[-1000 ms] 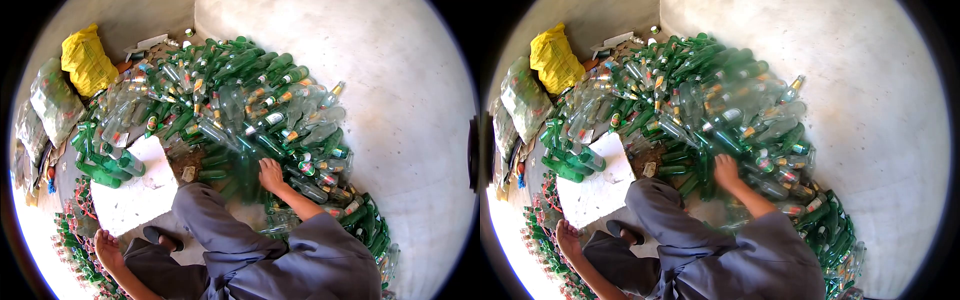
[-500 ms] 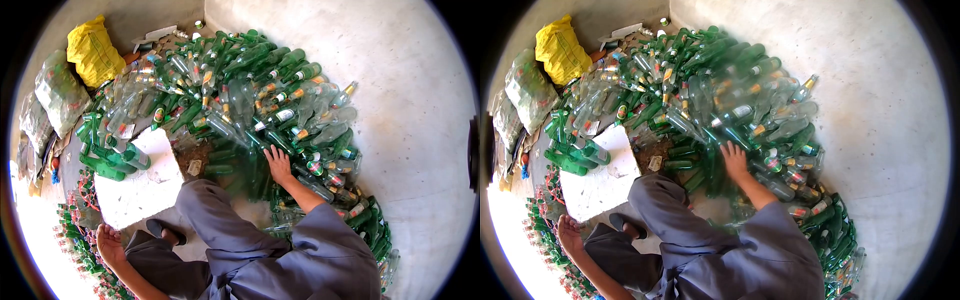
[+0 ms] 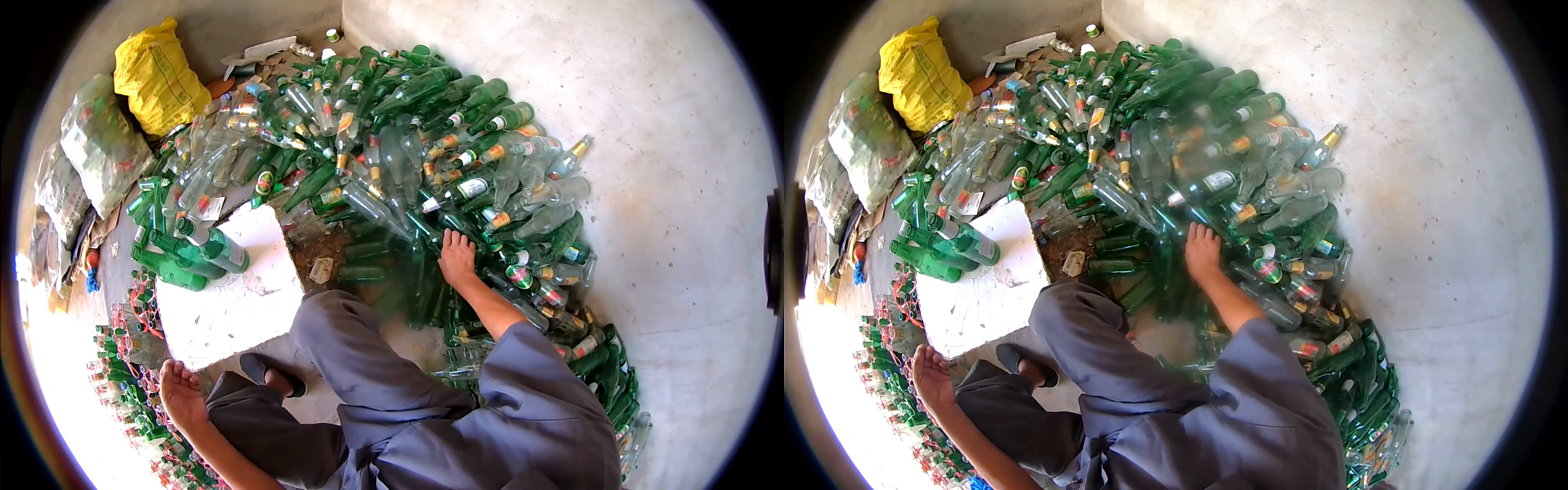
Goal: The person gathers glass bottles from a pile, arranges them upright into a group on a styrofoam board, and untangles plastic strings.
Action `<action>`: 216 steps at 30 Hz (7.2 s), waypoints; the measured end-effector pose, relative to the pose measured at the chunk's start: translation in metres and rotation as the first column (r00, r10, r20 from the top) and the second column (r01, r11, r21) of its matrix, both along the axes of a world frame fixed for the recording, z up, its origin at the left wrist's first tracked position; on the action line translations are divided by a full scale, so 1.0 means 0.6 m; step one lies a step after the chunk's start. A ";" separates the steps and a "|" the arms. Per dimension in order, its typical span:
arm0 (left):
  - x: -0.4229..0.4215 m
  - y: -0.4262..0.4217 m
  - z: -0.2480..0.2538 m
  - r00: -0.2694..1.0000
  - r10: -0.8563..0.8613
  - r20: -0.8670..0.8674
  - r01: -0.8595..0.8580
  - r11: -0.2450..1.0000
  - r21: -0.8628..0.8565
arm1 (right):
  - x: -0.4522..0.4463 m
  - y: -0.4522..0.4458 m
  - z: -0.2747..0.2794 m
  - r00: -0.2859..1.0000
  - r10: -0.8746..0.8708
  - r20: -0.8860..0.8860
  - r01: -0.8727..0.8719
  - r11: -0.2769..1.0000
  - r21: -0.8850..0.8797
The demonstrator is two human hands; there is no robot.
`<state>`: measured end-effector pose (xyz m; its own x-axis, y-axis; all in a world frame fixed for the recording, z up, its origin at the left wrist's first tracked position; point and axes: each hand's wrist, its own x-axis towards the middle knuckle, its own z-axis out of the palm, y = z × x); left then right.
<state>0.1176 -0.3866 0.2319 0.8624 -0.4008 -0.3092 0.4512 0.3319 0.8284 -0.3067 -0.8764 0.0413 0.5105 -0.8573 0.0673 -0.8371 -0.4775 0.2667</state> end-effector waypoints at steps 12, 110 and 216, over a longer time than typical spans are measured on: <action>-0.014 -0.015 0.018 1.000 0.009 -0.012 -0.009 1.000 0.015 | 0.024 -0.006 0.024 0.998 -0.008 -0.070 0.013 0.997 0.071; -0.061 -0.093 0.054 0.970 0.057 0.236 -0.106 0.974 0.200 | 0.273 0.150 0.282 0.629 0.390 0.672 -0.581 0.811 0.073; 0.079 -0.113 0.042 0.825 -0.132 0.549 -0.250 0.786 0.565 | 0.022 0.172 -0.117 0.625 -0.628 0.463 -0.143 0.492 0.859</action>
<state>0.1650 -0.4543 0.2571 0.9687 -0.2419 0.0565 -0.1298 -0.2989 0.9454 -0.2937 -0.7733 -0.0291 0.3896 -0.7828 -0.4853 -0.6597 0.1305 -0.7401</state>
